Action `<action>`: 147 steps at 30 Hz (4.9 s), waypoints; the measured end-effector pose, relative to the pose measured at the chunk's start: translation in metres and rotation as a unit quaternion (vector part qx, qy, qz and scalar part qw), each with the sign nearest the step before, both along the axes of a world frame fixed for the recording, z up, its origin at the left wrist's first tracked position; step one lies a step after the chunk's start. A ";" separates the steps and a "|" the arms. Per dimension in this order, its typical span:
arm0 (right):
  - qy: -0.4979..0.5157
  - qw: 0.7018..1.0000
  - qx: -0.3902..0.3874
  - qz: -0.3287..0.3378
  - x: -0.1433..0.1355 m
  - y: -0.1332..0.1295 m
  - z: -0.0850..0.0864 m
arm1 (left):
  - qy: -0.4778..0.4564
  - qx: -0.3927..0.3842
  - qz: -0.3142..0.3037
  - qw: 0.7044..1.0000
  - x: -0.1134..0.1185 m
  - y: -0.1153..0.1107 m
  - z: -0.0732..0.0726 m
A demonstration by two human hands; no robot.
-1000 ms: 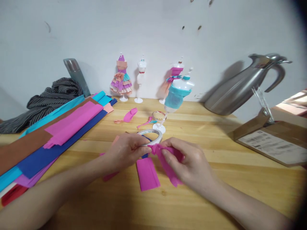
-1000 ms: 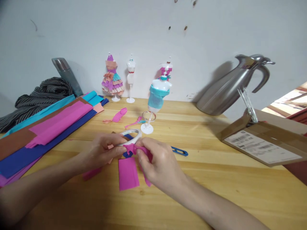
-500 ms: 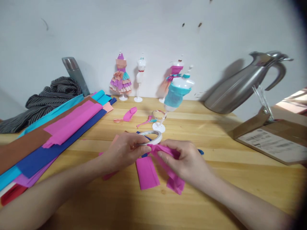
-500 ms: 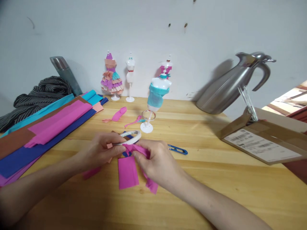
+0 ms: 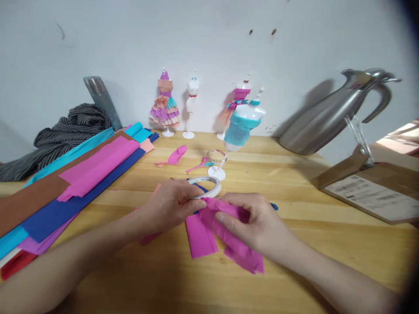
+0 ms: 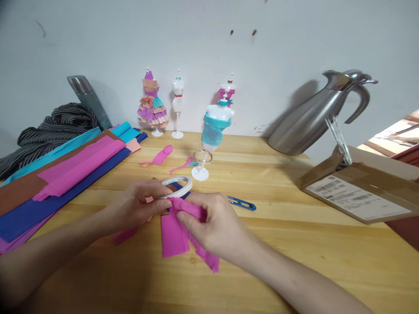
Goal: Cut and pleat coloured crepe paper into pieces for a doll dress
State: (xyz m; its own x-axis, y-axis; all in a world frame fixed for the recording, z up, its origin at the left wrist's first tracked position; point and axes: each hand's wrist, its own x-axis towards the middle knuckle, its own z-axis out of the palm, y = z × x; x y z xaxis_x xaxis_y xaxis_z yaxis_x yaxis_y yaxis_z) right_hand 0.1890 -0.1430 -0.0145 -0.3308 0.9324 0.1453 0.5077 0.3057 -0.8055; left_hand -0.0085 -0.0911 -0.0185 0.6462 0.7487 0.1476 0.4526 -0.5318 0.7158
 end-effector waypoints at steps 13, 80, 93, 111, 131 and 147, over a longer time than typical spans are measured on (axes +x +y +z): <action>-0.019 0.999 0.029 -0.025 0.000 0.001 -0.005 | 0.015 0.027 -0.027 0.999 0.002 0.000 -0.003; -0.079 0.967 0.224 -0.097 0.007 0.012 -0.020 | -0.239 0.199 0.140 0.940 0.004 -0.001 -0.020; -0.153 0.934 0.308 -0.097 0.004 0.011 -0.022 | -0.246 0.060 0.141 0.957 0.012 -0.005 -0.032; -0.192 0.914 0.345 -0.096 0.005 0.009 -0.025 | -0.182 0.279 0.064 0.941 0.012 -0.001 -0.029; -0.199 0.937 0.283 -0.043 0.011 0.010 -0.019 | -0.119 0.267 0.069 0.954 0.010 -0.005 -0.016; -0.227 0.915 0.330 -0.040 0.008 0.009 -0.020 | -0.072 0.165 0.153 0.972 0.011 -0.010 -0.015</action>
